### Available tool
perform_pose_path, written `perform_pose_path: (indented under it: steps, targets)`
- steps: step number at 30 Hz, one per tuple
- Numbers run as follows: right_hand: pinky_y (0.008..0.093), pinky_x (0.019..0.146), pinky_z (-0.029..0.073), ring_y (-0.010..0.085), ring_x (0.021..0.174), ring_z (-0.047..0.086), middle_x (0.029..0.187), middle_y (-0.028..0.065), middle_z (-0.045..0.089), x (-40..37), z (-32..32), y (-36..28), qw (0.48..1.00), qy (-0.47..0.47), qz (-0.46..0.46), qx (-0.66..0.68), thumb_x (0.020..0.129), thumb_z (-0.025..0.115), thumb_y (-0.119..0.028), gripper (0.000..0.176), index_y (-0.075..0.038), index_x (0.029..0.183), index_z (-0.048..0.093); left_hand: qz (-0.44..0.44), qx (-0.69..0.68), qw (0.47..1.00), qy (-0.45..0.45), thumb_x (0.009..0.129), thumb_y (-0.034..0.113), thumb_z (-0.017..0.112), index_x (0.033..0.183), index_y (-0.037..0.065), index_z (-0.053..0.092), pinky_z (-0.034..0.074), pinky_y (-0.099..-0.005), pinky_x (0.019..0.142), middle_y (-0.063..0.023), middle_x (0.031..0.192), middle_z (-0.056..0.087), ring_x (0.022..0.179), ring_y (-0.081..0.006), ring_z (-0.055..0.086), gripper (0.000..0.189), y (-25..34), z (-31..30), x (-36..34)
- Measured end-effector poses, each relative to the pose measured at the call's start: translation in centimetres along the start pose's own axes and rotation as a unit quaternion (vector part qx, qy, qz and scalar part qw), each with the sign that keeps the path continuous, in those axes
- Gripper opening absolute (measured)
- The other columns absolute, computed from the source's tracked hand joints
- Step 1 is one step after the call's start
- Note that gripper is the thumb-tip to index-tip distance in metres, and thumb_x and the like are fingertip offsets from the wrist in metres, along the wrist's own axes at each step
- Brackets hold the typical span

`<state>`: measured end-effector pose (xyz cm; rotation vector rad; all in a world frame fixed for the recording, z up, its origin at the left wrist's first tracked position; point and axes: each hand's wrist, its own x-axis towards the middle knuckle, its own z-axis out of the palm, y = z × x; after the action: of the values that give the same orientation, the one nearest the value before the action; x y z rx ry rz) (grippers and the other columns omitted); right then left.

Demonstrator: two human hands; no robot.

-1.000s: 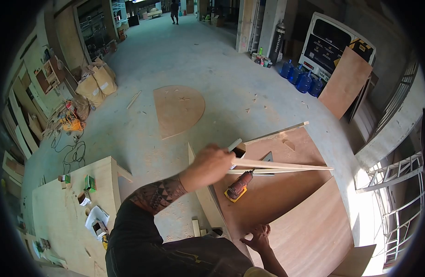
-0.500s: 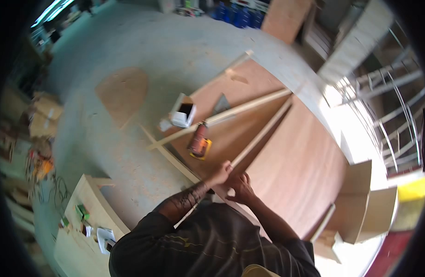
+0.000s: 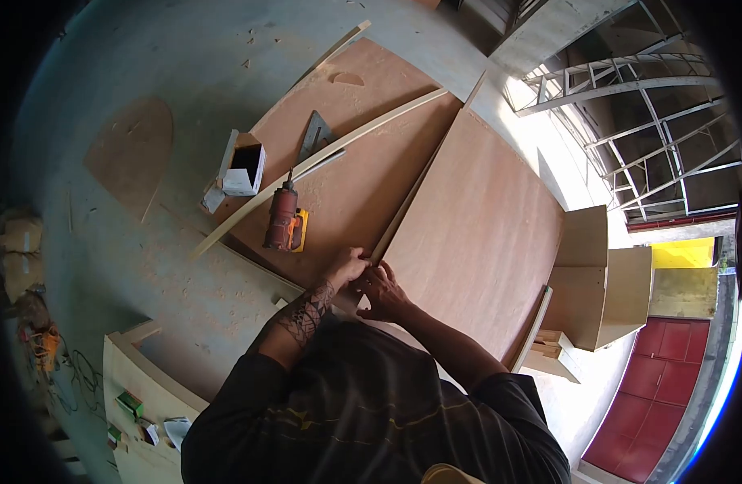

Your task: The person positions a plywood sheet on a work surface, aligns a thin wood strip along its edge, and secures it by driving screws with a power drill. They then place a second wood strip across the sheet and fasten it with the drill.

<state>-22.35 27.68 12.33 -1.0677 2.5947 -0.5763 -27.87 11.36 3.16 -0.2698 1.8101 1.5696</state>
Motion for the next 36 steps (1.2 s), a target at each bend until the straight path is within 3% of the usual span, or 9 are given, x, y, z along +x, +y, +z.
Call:
perform_pose_path:
  steps: [7, 10, 15, 19, 24, 27, 31, 33, 36]
  targets:
    - [0.0621, 0.127, 0.019, 0.0346, 0.135, 0.05, 0.122, 0.0149, 0.06, 0.1, -0.5, 0.0, 0.999, 0.006, 0.007, 0.031, 0.067, 0.085, -0.039, 0.05, -0.014, 0.108, 0.074, 0.006, -0.101, 0.995, 0.017, 0.101, 0.028, 0.074, 0.125, 0.001, 0.073, 0.06, -0.034, 0.076, -0.0118, 0.106, 0.078, 0.091, -0.0165, 0.073, 0.036, -1.6, 1.2, -2.2]
    - [0.0626, 0.127, 0.019, 0.0349, 0.136, 0.05, 0.122, 0.0151, 0.062, 0.0, -0.9, -0.3, 1.0, 0.004, 0.01, 0.025, 0.068, 0.085, -0.04, 0.05, -0.015, 0.11, 0.075, 0.087, -0.16, 0.983, 0.016, 0.1, 0.029, 0.075, 0.125, 0.0, 0.073, 0.06, -0.0342, 0.072, -0.0133, 0.105, 0.077, 0.089, -0.0175, 0.073, 0.038, -3.8, 2.3, -0.8]
    - [0.0625, 0.128, 0.017, 0.034, 0.14, 0.048, 0.13, 0.0146, 0.062, 0.0, -1.3, -0.2, 0.999, -0.027, 0.008, 0.017, 0.072, 0.085, -0.047, 0.054, -0.016, 0.115, 0.075, 0.06, 0.03, 0.997, 0.045, 0.096, 0.025, 0.078, 0.123, -0.001, 0.073, 0.061, -0.0391, 0.082, -0.0223, 0.111, 0.078, 0.098, -0.0275, 0.077, 0.038, 0.5, 0.8, -1.2]
    - [0.0629, 0.128, 0.016, 0.0358, 0.14, 0.047, 0.129, 0.0156, 0.061, -0.2, -0.9, 0.0, 0.999, -0.031, -0.001, 0.023, 0.073, 0.084, -0.048, 0.055, -0.014, 0.115, 0.074, 0.054, 0.061, 0.996, 0.024, 0.093, 0.024, 0.078, 0.126, 0.005, 0.075, 0.059, -0.0352, 0.089, -0.0151, 0.114, 0.078, 0.104, -0.0196, 0.074, 0.038, 0.1, 0.3, -0.8]
    - [0.061, 0.126, 0.022, 0.0388, 0.134, 0.049, 0.125, 0.0161, 0.059, -0.3, -0.8, -0.3, 1.0, -0.006, -0.016, 0.006, 0.071, 0.089, -0.038, 0.053, -0.013, 0.113, 0.071, 0.055, -0.141, 0.986, -0.063, 0.096, 0.02, 0.078, 0.128, 0.002, 0.073, 0.06, -0.034, 0.08, -0.0092, 0.106, 0.078, 0.091, -0.0184, 0.074, 0.037, -3.9, 0.3, 1.2]
    - [0.0598, 0.126, 0.024, 0.0396, 0.137, 0.047, 0.13, 0.0168, 0.057, -0.6, 0.1, 0.1, 0.999, 0.005, -0.037, 0.029, 0.071, 0.089, -0.038, 0.053, -0.012, 0.113, 0.07, -0.041, -0.282, 0.949, -0.134, 0.1, 0.019, 0.072, 0.131, 0.004, 0.072, 0.06, -0.0331, 0.082, -0.0085, 0.112, 0.077, 0.094, -0.0164, 0.072, 0.034, -2.2, 0.0, -1.3]
    - [0.0594, 0.127, 0.023, 0.0371, 0.139, 0.047, 0.132, 0.0141, 0.058, 0.2, -1.4, -0.7, 0.999, 0.008, -0.031, 0.043, 0.072, 0.088, -0.037, 0.049, -0.013, 0.112, 0.071, -0.045, -0.278, 0.956, -0.082, 0.104, 0.021, 0.068, 0.134, 0.007, 0.071, 0.059, -0.0318, 0.082, -0.0073, 0.116, 0.075, 0.097, -0.0134, 0.07, 0.033, -2.9, 0.4, -3.4]
    - [0.0589, 0.127, 0.023, 0.0336, 0.138, 0.049, 0.132, 0.0105, 0.058, 0.3, -1.0, -0.4, 0.998, 0.006, -0.029, 0.046, 0.072, 0.088, -0.035, 0.047, -0.014, 0.111, 0.071, -0.02, -0.326, 0.935, -0.14, 0.108, 0.024, 0.062, 0.146, 0.009, 0.062, 0.06, -0.033, 0.089, -0.0062, 0.124, 0.071, 0.106, -0.0122, 0.068, 0.04, -3.4, 0.5, -4.7]
    - [0.0586, 0.127, 0.023, 0.0339, 0.137, 0.049, 0.132, 0.01, 0.059, 0.2, -0.8, -0.4, 0.999, -0.003, -0.023, 0.037, 0.072, 0.088, -0.034, 0.045, -0.015, 0.109, 0.071, -0.049, -0.354, 0.925, -0.129, 0.109, 0.021, 0.059, 0.146, 0.011, 0.062, 0.059, -0.0306, 0.086, -0.0039, 0.118, 0.07, 0.098, -0.0116, 0.067, 0.038, -4.0, 0.5, -5.9]
